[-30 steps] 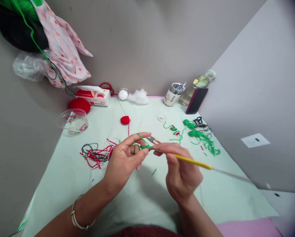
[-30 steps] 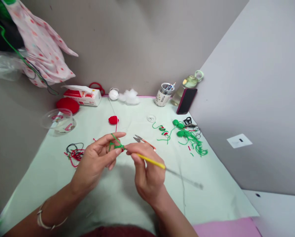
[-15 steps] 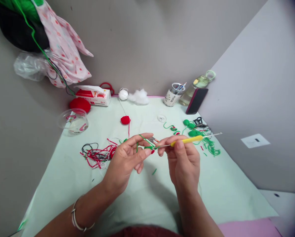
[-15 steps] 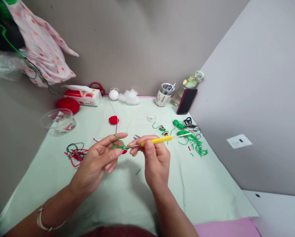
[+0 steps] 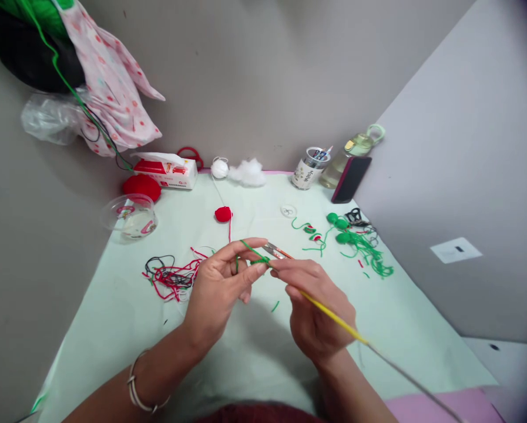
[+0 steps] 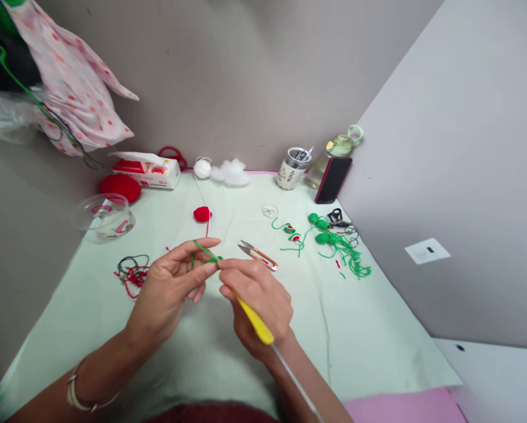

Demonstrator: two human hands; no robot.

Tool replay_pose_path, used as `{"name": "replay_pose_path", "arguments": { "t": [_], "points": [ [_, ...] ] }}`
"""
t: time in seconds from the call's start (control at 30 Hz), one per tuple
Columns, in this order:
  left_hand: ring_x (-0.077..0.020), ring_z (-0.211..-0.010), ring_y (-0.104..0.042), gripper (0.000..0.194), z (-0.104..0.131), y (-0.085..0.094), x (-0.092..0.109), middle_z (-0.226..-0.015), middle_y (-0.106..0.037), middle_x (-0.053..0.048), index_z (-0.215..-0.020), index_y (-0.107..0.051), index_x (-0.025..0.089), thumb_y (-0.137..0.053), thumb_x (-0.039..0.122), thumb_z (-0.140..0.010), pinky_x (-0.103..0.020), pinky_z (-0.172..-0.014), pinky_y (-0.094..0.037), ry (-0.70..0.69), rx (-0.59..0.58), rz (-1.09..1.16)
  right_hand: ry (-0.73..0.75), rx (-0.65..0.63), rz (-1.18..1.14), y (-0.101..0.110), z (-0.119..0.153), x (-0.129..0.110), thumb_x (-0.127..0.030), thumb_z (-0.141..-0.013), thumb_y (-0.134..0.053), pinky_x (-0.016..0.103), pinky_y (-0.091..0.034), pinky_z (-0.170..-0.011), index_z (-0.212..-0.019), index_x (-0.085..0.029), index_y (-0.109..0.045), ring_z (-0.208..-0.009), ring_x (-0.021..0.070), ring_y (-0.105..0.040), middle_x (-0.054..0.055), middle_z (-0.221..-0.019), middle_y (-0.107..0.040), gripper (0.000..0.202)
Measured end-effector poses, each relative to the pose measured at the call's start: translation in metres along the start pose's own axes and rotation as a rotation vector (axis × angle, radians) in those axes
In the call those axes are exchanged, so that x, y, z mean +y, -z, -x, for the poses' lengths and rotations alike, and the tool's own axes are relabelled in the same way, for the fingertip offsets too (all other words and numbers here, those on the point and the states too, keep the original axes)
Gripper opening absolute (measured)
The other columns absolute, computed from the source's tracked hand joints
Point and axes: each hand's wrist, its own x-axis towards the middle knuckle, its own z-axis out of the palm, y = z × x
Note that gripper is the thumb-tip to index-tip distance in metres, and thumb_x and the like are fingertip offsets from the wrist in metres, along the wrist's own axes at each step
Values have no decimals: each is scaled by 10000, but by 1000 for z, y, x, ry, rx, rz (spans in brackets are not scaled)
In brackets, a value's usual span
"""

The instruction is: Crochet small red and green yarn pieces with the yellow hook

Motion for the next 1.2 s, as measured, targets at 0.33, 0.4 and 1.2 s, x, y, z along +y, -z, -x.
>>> {"name": "replay_pose_path", "arguments": {
  "t": [0.33, 0.4, 1.2],
  "points": [
    [-34, -520, -488, 399, 5, -3, 4, -819, -664, 46, -1131, -840, 255, -940, 185, -752, -173, -491, -432, -7, -5, 60, 105, -9, 171, -9, 16, 9, -55, -972, -686, 365, -688, -830, -1370, -283, -724, -1039, 241, -799, 91, -1158, -815, 461],
    [-21, -488, -415, 438, 4, -3, 7, -795, -643, 49, -1188, -825, 248, -939, 222, -766, -165, -442, -359, 83, -88, 145, 125, 6, 216, -9, 18, 10, -56, -966, -699, 372, -686, -834, -1367, -317, -733, -1045, 244, -793, 73, -1167, -804, 480],
    [49, -412, -298, 547, -2, 5, 16, -941, -693, 2, -1329, -769, 244, -912, 227, -802, -156, -390, -209, 263, -212, 218, -515, 95, -670, -2, -9, 9, -285, -1057, -653, 314, -596, -732, -1016, -273, -831, -791, 163, -713, 24, -907, -776, 182]
  ]
}}
